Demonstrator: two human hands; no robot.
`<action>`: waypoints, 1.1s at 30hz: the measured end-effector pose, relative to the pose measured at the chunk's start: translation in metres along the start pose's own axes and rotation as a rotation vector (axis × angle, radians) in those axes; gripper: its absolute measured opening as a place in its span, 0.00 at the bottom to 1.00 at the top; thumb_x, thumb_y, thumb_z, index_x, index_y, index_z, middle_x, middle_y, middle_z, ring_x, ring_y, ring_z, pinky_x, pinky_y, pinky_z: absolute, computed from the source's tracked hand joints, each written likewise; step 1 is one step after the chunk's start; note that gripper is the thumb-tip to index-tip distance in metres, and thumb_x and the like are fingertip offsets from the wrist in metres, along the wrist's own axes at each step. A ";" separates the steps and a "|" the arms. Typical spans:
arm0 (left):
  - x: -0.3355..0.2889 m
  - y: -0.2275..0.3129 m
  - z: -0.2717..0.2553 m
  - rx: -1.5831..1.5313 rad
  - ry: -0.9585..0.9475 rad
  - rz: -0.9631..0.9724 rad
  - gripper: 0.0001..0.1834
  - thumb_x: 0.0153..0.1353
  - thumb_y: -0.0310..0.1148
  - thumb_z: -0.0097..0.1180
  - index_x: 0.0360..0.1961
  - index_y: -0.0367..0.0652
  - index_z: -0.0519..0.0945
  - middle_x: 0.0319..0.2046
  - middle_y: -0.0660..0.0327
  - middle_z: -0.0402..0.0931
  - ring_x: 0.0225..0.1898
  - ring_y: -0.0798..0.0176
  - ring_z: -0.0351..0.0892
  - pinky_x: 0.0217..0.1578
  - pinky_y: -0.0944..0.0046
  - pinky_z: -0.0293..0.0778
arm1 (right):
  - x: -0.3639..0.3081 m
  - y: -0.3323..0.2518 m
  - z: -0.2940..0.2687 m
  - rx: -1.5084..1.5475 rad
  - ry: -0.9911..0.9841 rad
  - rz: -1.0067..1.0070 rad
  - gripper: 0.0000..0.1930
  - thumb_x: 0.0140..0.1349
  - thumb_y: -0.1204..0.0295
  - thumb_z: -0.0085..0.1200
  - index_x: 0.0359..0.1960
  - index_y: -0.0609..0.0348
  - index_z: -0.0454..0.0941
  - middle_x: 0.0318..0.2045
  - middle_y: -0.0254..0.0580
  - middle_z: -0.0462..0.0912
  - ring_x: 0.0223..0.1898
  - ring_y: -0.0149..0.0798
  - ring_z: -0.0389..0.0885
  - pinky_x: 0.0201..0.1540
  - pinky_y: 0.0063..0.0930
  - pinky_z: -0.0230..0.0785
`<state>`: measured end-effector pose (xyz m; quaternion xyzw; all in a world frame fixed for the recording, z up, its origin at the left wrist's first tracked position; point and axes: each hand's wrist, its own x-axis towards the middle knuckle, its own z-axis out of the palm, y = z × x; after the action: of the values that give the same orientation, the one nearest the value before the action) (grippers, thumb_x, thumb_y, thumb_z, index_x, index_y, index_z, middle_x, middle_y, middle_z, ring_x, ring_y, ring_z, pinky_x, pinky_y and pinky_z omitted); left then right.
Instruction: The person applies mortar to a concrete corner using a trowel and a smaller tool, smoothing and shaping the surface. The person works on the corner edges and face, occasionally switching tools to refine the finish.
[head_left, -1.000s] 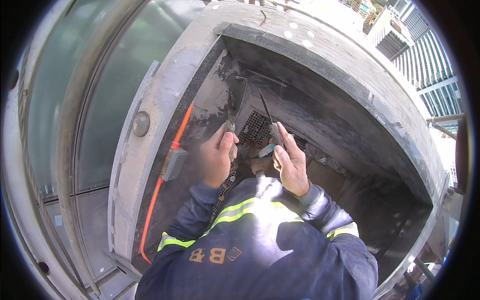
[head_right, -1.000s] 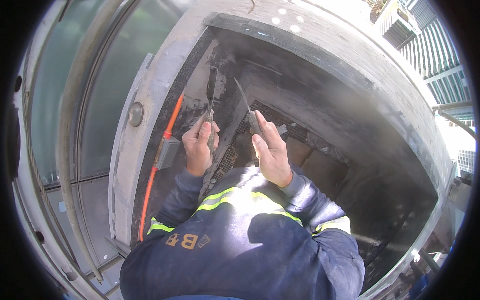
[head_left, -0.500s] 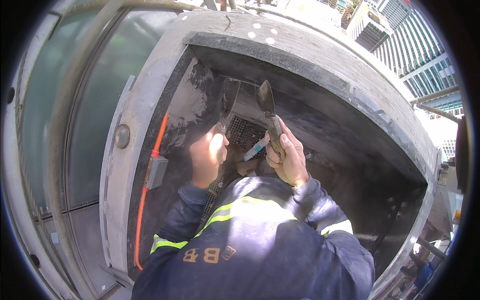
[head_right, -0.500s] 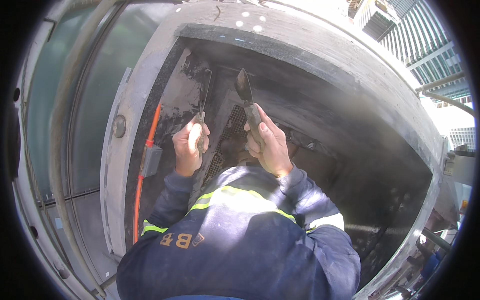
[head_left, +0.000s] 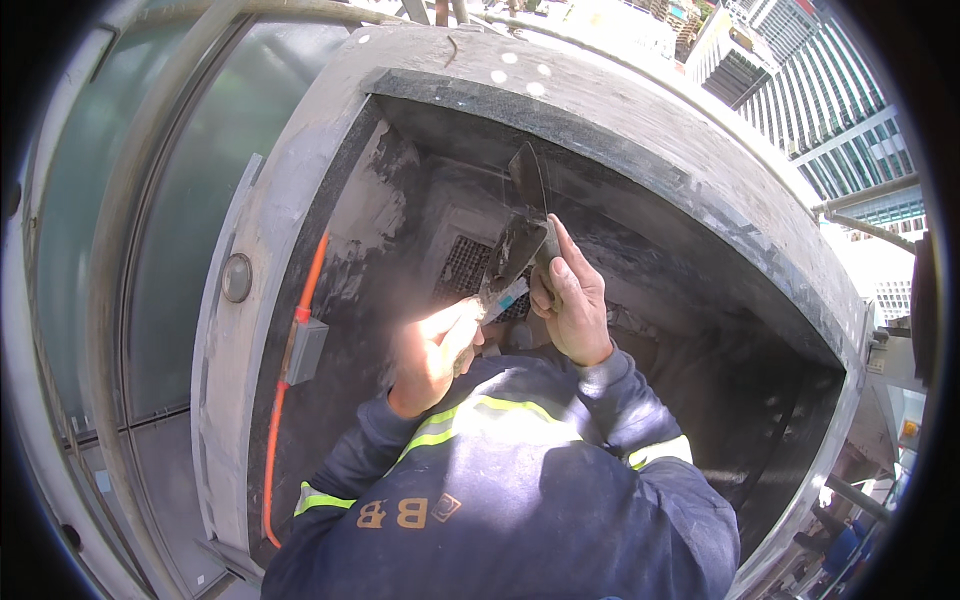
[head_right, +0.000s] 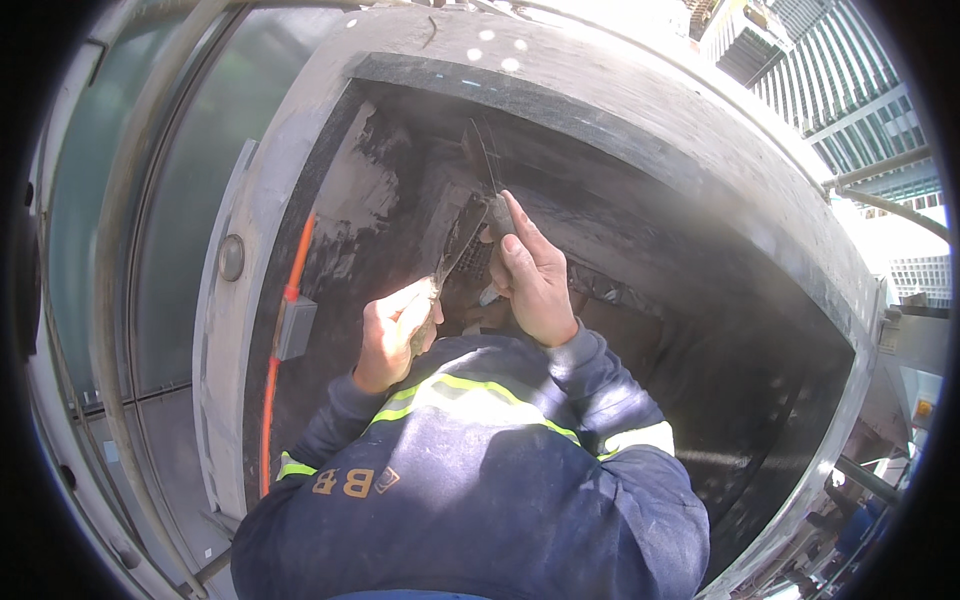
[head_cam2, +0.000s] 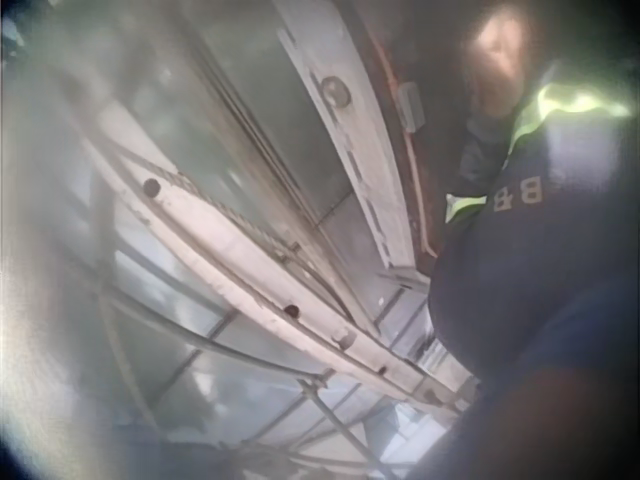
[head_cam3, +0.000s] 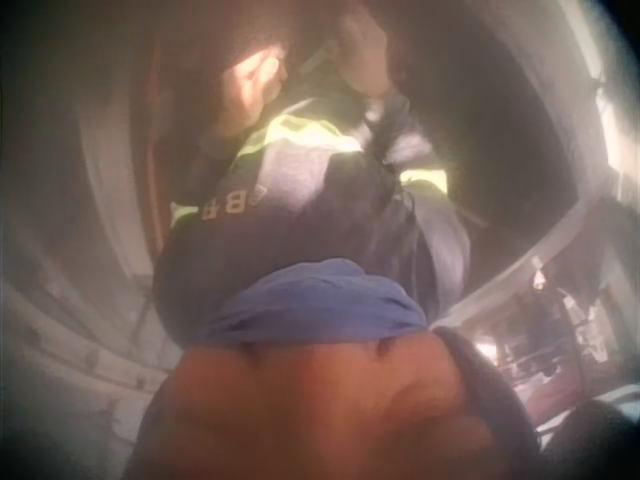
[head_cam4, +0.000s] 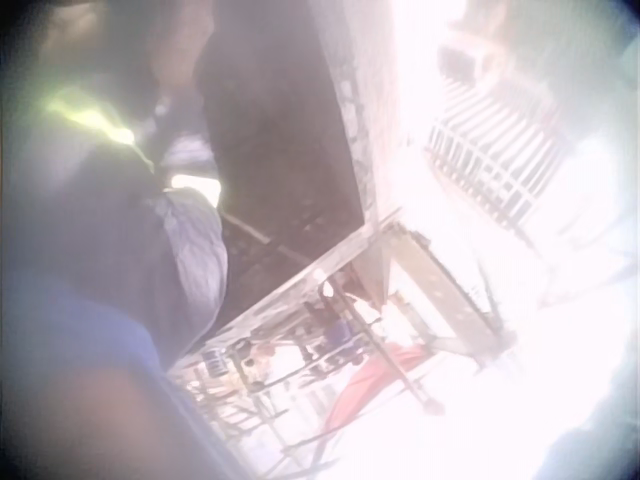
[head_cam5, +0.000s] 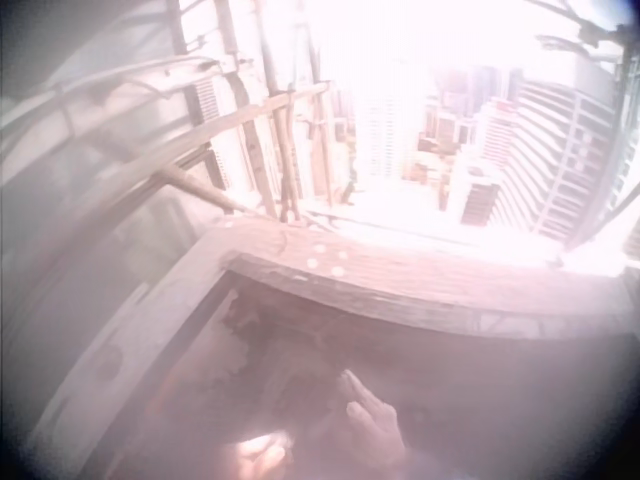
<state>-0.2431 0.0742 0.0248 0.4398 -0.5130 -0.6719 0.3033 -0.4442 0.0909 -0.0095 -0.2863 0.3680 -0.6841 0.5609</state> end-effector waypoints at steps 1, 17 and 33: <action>0.003 0.000 -0.005 0.031 -0.098 -0.001 0.18 0.73 0.37 0.48 0.48 0.29 0.79 0.24 0.65 0.72 0.19 0.74 0.67 0.20 0.71 0.61 | -0.003 0.008 0.000 -0.076 -0.014 -0.024 0.29 0.77 0.66 0.48 0.76 0.60 0.56 0.38 0.29 0.74 0.26 0.20 0.63 0.27 0.16 0.58; 0.014 -0.009 -0.010 0.004 0.027 0.058 0.18 0.74 0.39 0.50 0.46 0.32 0.81 0.22 0.65 0.73 0.17 0.76 0.64 0.19 0.72 0.60 | 0.006 -0.006 -0.002 0.075 -0.007 -0.019 0.29 0.79 0.66 0.41 0.77 0.60 0.52 0.34 0.28 0.73 0.24 0.19 0.59 0.26 0.17 0.55; 0.019 -0.007 0.001 -0.149 -0.252 0.046 0.18 0.74 0.35 0.45 0.44 0.30 0.81 0.23 0.66 0.74 0.18 0.76 0.64 0.22 0.71 0.62 | -0.024 0.009 0.003 0.360 -0.113 0.095 0.21 0.81 0.55 0.31 0.53 0.62 0.67 0.28 0.38 0.74 0.16 0.27 0.64 0.18 0.21 0.58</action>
<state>-0.2519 0.0599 0.0129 0.3163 -0.5058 -0.7508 0.2835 -0.4316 0.1133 -0.0148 -0.2015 0.2209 -0.6944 0.6546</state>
